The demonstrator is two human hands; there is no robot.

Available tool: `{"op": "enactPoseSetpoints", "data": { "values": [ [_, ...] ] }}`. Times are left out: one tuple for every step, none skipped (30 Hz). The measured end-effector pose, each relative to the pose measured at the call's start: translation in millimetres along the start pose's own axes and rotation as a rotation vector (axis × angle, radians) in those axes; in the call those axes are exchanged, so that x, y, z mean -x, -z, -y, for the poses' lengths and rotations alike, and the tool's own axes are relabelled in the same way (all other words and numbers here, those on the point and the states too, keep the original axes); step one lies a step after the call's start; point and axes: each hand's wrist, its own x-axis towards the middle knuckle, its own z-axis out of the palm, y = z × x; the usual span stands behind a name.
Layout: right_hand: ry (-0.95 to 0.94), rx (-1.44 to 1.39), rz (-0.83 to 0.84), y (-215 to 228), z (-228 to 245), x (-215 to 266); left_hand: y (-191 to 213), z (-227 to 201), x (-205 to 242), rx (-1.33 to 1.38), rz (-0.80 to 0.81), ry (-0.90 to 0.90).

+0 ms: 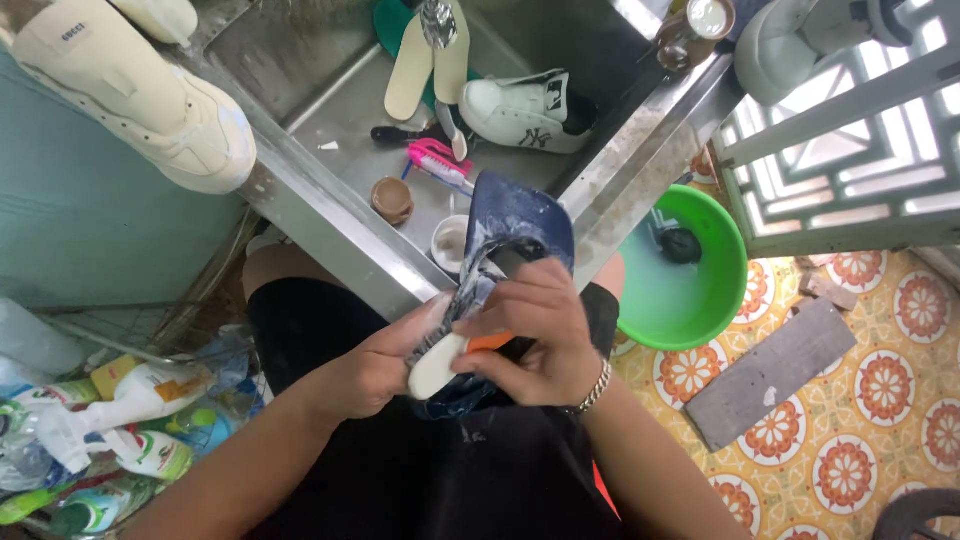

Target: Scrubbing and rinsing a baseball cap in a sink using a brush and cleaning solution.

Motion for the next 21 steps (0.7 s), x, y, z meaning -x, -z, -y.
{"op": "enactPoseSetpoints", "data": {
  "values": [
    [-0.005, -0.004, -0.001, 0.1, -14.1, 7.8, -1.5, -1.5, 1.8, 0.002, -0.001, 0.006],
    [-0.070, 0.006, -0.109, 1.7, -28.6, 14.3, -2.8, -4.7, 2.0, -0.143, 0.044, -0.149],
    [-0.134, 0.015, -0.217, 3.2, -42.9, 20.8, -4.2, -7.9, 2.4, -0.287, 0.088, -0.304],
    [-0.135, 0.014, -0.213, 0.6, -37.2, 20.0, -8.9, -10.6, 3.2, -0.284, 0.085, -0.304],
    [-0.141, 0.049, -0.214, -1.7, -31.2, 19.3, -13.7, -13.5, 4.1, -0.135, 0.087, -0.231],
    [-0.139, 0.088, -0.221, -2.5, -27.7, 15.4, -16.7, -19.6, 2.1, 0.004, 0.092, -0.163],
    [-0.129, 0.090, -0.223, 0.3, -18.3, 9.4, -15.9, -19.1, 1.3, -0.002, 0.092, -0.170],
    [-0.074, 0.062, -0.124, 1.4, -7.1, 5.5, -15.2, -17.7, 2.4, -0.071, 0.056, -0.137],
    [-0.018, 0.034, -0.026, 2.3, 3.8, 1.8, -14.4, -16.0, 3.4, -0.139, 0.020, -0.105],
    [-0.021, 0.034, -0.028, 3.8, -9.7, 8.1, -18.7, -22.5, 3.9, -0.140, 0.022, -0.102],
    [-0.146, 0.093, -0.126, 4.8, -23.1, 14.9, -23.0, -28.5, 4.5, -0.165, 0.053, -0.203],
    [-0.272, 0.155, -0.218, 7.3, -36.1, 23.2, -28.8, -32.4, 4.5, -0.184, 0.084, -0.307],
    [-0.276, 0.158, -0.214, 2.4, -25.7, 25.8, -31.5, -32.4, 5.0, -0.178, 0.086, -0.306],
    [-0.212, 0.141, -0.236, -2.0, -18.7, 24.0, -31.7, -35.9, 3.1, -0.080, 0.074, -0.262],
    [-0.148, 0.124, -0.257, -6.2, -11.9, 21.9, -32.0, -39.9, 1.1, 0.019, 0.062, -0.218],
    [-0.148, 0.124, -0.259, -5.5, -9.0, 20.1, -29.2, -36.2, 2.3, 0.017, 0.063, -0.216],
    [-0.134, 0.118, -0.189, -4.9, -6.2, 18.4, -26.3, -32.3, 3.3, -0.116, 0.022, -0.252],
    [-0.119, 0.114, -0.120, -4.1, -3.0, 17.4, -23.8, -28.1, 4.3, -0.250, -0.018, -0.287],
    [-0.120, 0.116, -0.124, -4.3, -17.0, 24.0, -25.7, -33.3, 3.8, -0.253, -0.014, -0.286],
    [-0.262, 0.133, -0.208, -3.9, -30.8, 31.2, -28.4, -37.2, 3.1, -0.163, 0.022, -0.331],
    [-0.405, 0.150, -0.293, -3.4, -44.4, 38.4, -31.1, -41.2, 2.6, -0.072, 0.058, -0.375]
  ]
}}
